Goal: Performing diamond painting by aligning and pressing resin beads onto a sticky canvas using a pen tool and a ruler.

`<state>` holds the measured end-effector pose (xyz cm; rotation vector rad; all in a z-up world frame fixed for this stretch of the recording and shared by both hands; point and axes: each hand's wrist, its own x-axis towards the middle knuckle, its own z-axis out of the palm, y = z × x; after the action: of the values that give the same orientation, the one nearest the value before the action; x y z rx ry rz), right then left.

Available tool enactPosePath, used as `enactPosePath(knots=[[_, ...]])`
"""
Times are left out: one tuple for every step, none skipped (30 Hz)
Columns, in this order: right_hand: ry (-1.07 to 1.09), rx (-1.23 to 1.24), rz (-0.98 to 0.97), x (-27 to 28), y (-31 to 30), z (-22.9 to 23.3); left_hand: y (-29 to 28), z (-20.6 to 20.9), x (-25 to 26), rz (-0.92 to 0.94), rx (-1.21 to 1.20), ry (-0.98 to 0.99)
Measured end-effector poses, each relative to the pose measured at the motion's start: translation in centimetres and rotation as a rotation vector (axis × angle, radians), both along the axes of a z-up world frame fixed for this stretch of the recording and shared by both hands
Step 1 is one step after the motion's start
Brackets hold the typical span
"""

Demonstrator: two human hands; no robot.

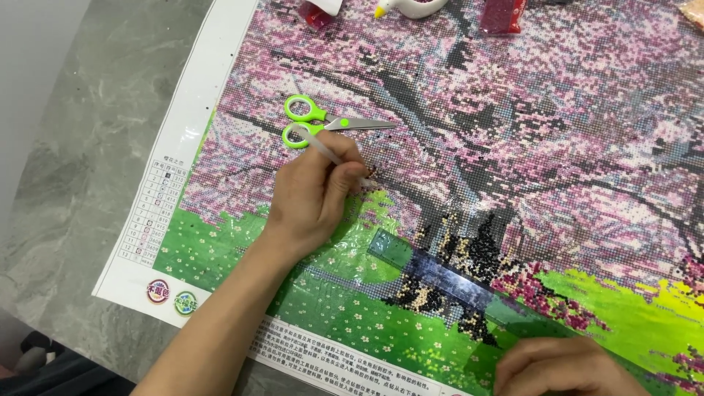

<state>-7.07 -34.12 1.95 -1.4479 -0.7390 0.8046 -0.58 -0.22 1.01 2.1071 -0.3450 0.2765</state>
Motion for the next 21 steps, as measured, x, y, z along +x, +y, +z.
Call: enactPosePath(knots=[[-0.011, 0.0, -0.004, 0.0, 0.1, 0.1, -0.1, 0.1, -0.2, 0.006, -0.044, -0.037], [-0.023, 0.001, -0.008, 0.1, 0.1, 0.1, -0.2, 0.3, -0.4, 0.012, -0.089, -0.074], [-0.023, 0.0, -0.014, 0.1, 0.2, 0.3, -0.6, 0.7, -0.8, 0.006, -0.089, -0.074], [-0.042, -0.016, -0.01, 0.1, 0.3, 0.4, -1.0, 1.1, -1.2, -0.068, -0.347, -0.019], [-0.058, -0.031, -0.004, 0.2, 0.4, 0.5, -1.4, 1.6, -1.7, -0.14, -0.604, 0.042], [-0.057, -0.031, -0.009, 0.1, 0.5, 0.6, -1.8, 2.0, -2.1, -0.145, -0.604, 0.044], [-0.048, -0.027, -0.022, 0.0, 0.5, 0.6, -2.1, 2.3, -2.5, -0.164, -0.729, 0.098], [-0.04, -0.023, -0.035, -0.1, 0.5, 0.7, -2.5, 2.7, -3.0, -0.183, -0.854, 0.154], [-0.038, -0.024, -0.04, 0.0, 0.8, 0.9, -2.9, 3.0, -3.4, -0.186, -0.854, 0.157], [-0.056, -0.015, -0.042, 0.0, 1.0, 1.2, -3.3, 3.3, -3.7, -0.233, -0.959, 0.178], [-0.075, -0.005, -0.046, 0.1, 1.2, 1.5, -3.7, 3.6, -4.1, -0.281, -1.064, 0.199], [-0.074, -0.004, -0.052, 0.0, 1.2, 1.5, -4.2, 4.0, -4.5, -0.285, -1.063, 0.203], [-0.061, -0.02, -0.057, 0.0, 1.2, 1.4, -4.8, 4.5, -5.0, -0.246, -1.106, 0.25], [-0.047, -0.036, -0.062, -0.1, 1.1, 1.4, -5.4, 4.9, -5.4, -0.205, -1.147, 0.297], [-0.045, -0.037, -0.073, -0.1, 1.1, 1.6, -5.9, 5.6, -5.7, -0.214, -1.148, 0.305], [-0.046, -0.052, -0.068, 0.0, 1.1, 1.8, -6.3, 6.2, -6.0, -0.217, -1.117, 0.306], [-0.043, -0.069, -0.066, -0.1, 1.1, 1.9, -6.8, 6.8, -6.4, -0.222, -1.089, 0.312], [-0.036, -0.073, -0.082, -0.3, 1.2, 2.0, -7.4, 7.0, -7.0, -0.233, -1.091, 0.326], [-0.097, -0.056, -0.117, -0.5, 1.2, 2.0, -8.0, 7.2, -7.6, -0.231, -1.021, 0.283], [-0.158, -0.041, -0.152, -0.7, 1.3, 2.0, -8.6, 7.3, -8.3, -0.23, -0.951, 0.239], [-0.15, -0.046, -0.16, -1.2, 1.3, 1.9, -8.9, 7.1, -8.3, -0.234, -0.955, 0.25]])
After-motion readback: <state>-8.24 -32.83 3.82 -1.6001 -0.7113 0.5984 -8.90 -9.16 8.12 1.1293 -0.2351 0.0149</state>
